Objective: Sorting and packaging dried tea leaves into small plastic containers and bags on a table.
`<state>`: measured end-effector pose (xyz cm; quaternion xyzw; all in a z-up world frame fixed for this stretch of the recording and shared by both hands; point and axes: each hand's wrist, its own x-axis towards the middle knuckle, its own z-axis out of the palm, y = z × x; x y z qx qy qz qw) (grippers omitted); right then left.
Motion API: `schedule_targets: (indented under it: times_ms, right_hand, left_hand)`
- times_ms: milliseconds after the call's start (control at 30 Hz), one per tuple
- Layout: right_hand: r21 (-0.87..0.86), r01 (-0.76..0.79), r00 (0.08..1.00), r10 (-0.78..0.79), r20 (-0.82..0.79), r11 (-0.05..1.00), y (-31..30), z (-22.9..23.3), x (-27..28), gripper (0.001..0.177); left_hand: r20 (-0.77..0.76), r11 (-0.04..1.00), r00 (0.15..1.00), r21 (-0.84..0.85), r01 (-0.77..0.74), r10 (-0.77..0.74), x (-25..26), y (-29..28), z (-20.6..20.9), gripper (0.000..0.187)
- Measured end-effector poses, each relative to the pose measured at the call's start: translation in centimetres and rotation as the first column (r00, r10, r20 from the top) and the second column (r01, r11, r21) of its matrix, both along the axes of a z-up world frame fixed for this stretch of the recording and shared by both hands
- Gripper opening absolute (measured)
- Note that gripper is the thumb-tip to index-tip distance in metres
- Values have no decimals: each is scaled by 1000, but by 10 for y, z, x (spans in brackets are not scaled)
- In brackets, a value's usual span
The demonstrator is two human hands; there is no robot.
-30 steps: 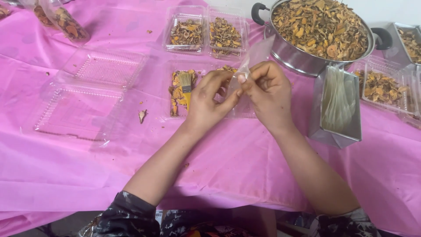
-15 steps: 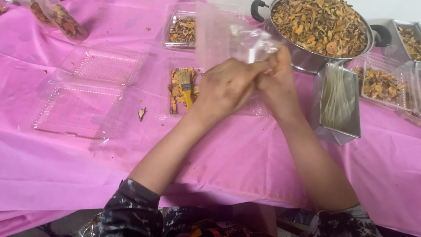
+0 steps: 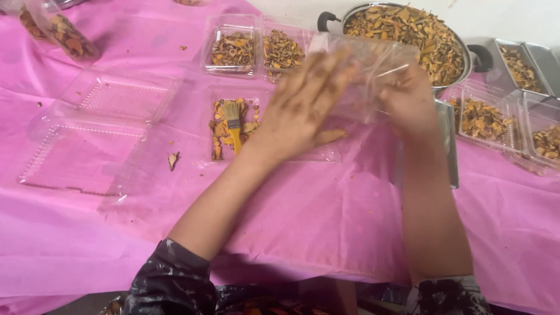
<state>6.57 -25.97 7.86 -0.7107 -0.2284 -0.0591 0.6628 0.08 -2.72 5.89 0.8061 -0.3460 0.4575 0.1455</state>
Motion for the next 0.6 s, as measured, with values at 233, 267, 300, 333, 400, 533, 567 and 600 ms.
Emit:
schedule_targets:
  times_ms: [233,267,300,333,400,533,567,600]
  right_hand:
    - [-503,-109,978,183,101,857,25,35,-44,49]
    - [-500,-107,979,180,99,859,30,36,-48,49]
    - [-496,-151,974,214,72,855,35,37,-53,48]
    - [-491,-193,968,247,46,849,41,37,-57,47]
    - [-395,-108,987,147,69,912,37,30,-56,39]
    - [-214,294,873,-170,458,932,48,36,-77,3]
    - [-217,294,874,-170,456,931,54,41,-83,3]
    - [-300,233,956,-162,244,925,59,46,-88,12]
  left_hand:
    - [-266,989,954,95,-115,137,-6,-11,-24,170]
    - [-269,989,954,99,-112,134,-7,-10,-21,170]
    - [-267,994,958,30,-103,107,-9,-8,-18,155]
    - [-263,995,961,-38,-93,80,-11,-7,-16,142]
    - [-185,989,977,-79,-124,108,-8,-5,-19,135]
    - [-110,948,950,-98,-302,291,3,8,-18,135]
    - [-114,948,950,-100,-301,289,3,11,-17,135]
    - [-112,935,933,-57,-350,342,4,13,-16,132]
